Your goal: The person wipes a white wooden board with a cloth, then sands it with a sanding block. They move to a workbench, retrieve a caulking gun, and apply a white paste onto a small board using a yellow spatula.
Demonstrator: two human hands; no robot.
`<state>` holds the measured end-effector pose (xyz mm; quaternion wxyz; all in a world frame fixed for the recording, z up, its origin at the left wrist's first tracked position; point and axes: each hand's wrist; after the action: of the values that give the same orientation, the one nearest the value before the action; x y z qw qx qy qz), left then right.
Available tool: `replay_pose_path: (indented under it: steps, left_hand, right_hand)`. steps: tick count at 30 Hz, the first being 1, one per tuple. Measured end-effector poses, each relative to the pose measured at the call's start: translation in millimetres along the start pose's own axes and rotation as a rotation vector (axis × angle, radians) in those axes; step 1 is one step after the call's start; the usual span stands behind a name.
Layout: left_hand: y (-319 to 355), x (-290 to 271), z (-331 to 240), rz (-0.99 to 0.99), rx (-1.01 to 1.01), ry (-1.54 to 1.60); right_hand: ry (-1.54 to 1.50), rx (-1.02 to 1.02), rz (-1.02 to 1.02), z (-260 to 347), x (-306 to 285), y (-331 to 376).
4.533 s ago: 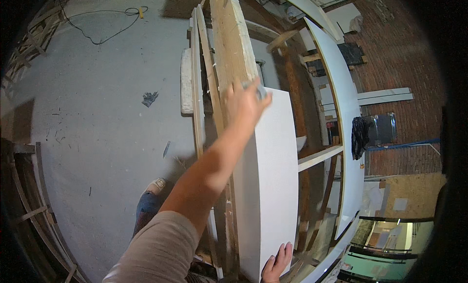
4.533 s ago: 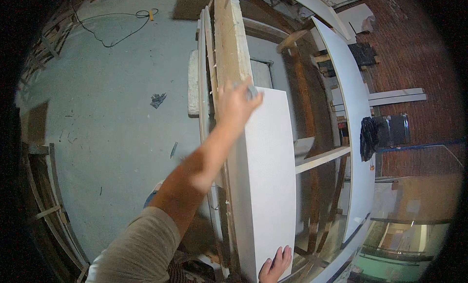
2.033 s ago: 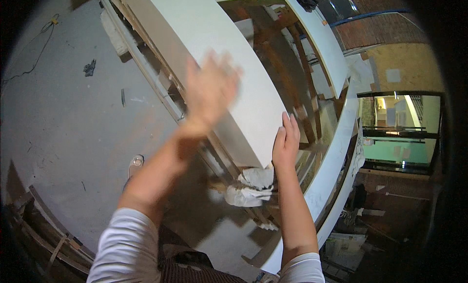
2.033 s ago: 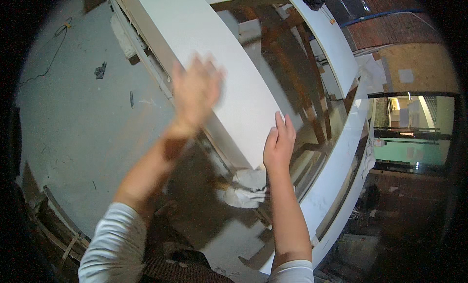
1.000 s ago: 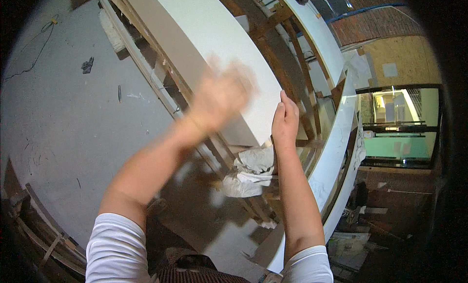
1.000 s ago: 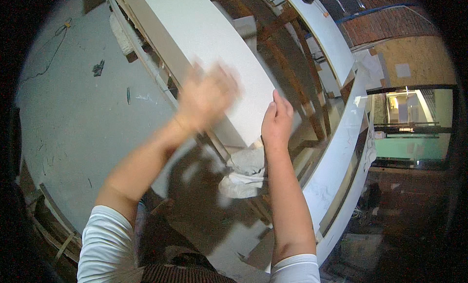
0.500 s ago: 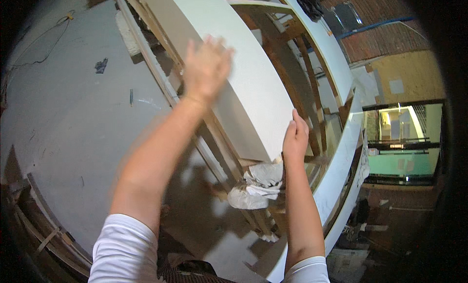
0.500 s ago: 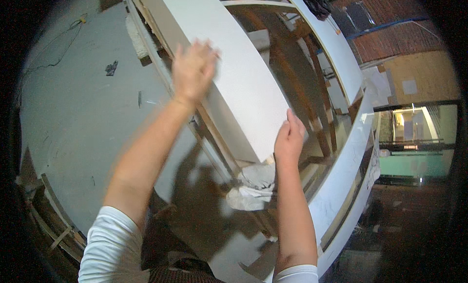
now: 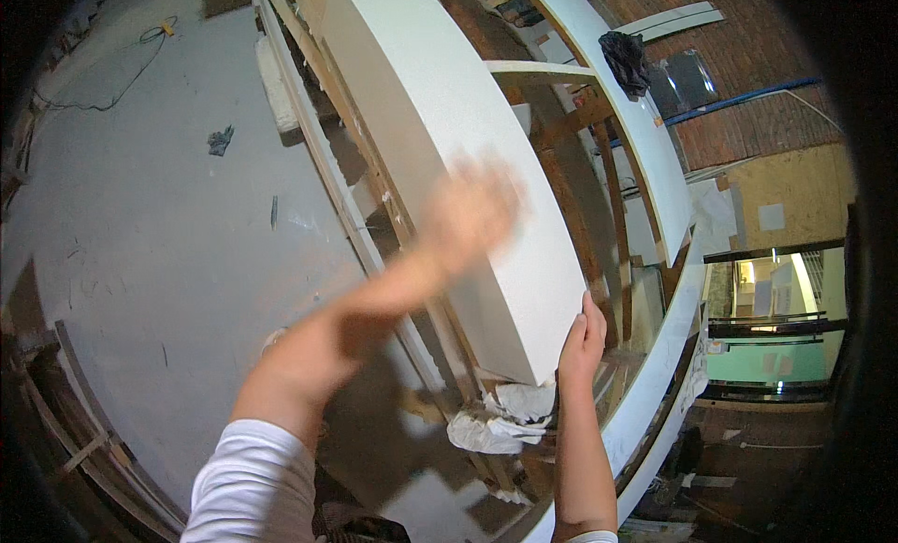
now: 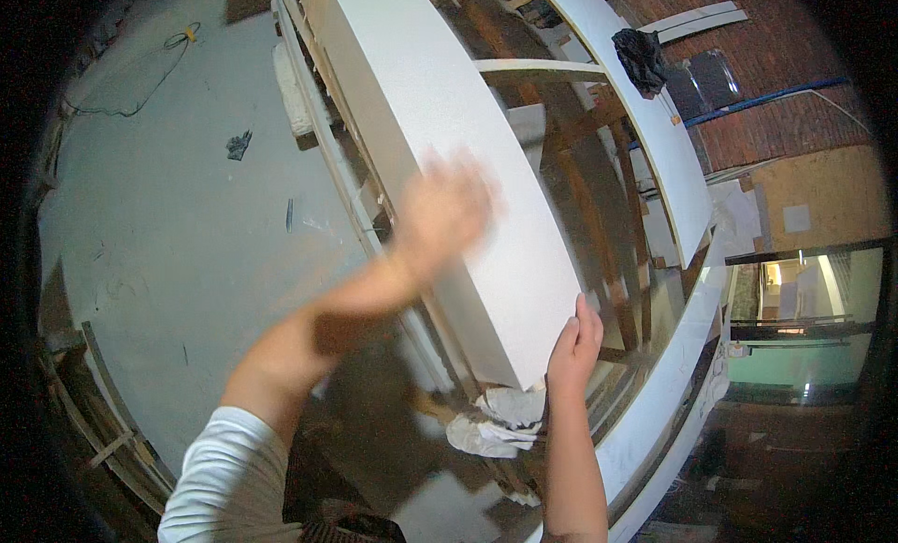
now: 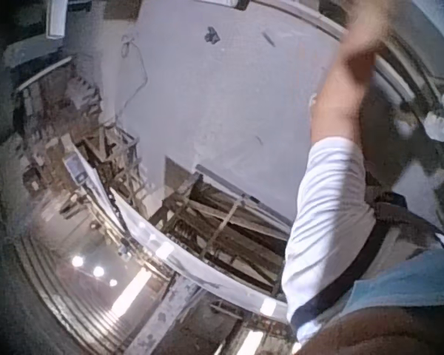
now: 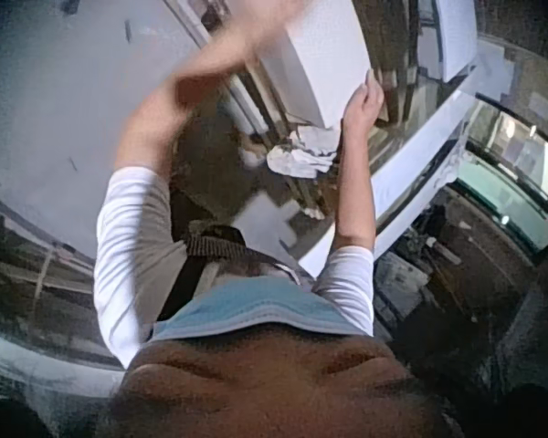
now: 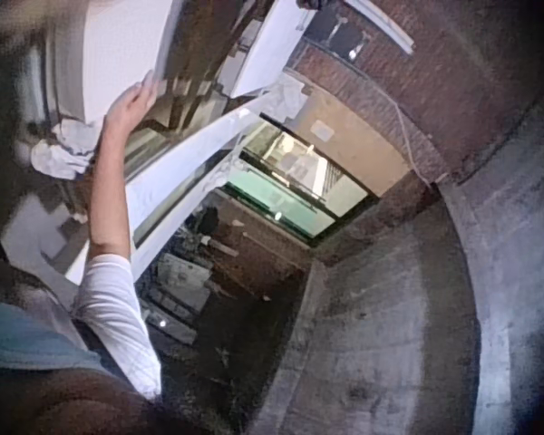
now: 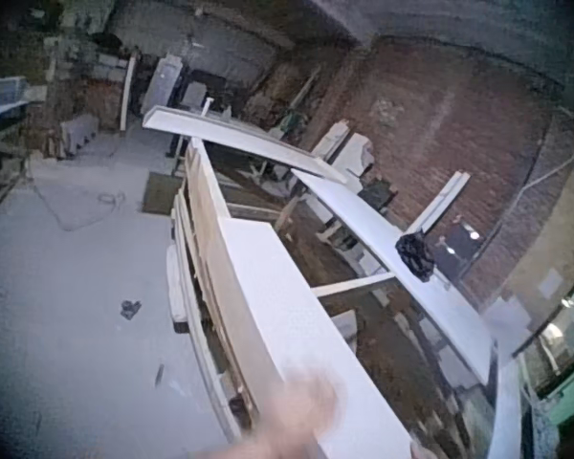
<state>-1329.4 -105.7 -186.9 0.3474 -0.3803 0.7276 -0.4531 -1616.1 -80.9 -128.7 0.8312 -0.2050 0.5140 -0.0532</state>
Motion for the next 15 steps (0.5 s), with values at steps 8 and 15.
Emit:
replay_pose_path:
  steps: [8,15]
  left_hand:
    - [-42.6,-9.3,84.5,0.090,0.195,0.033]
    - [9.0,-3.5,21.4,0.428,0.235,0.389]
  right_hand:
    - [0.010,0.041,0.040,7.6,-8.4,2.8]
    - [0.021,0.029,0.082,8.9,-15.2,3.0]
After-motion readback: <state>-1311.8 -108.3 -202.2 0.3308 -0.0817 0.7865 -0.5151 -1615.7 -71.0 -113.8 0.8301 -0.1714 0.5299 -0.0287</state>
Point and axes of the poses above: each hand's wrist, its own y-axis away from the middle knuckle, its own x-axis out of the palm, z = x × y, and after that the axes turned 6 degrees about -z, right-handed
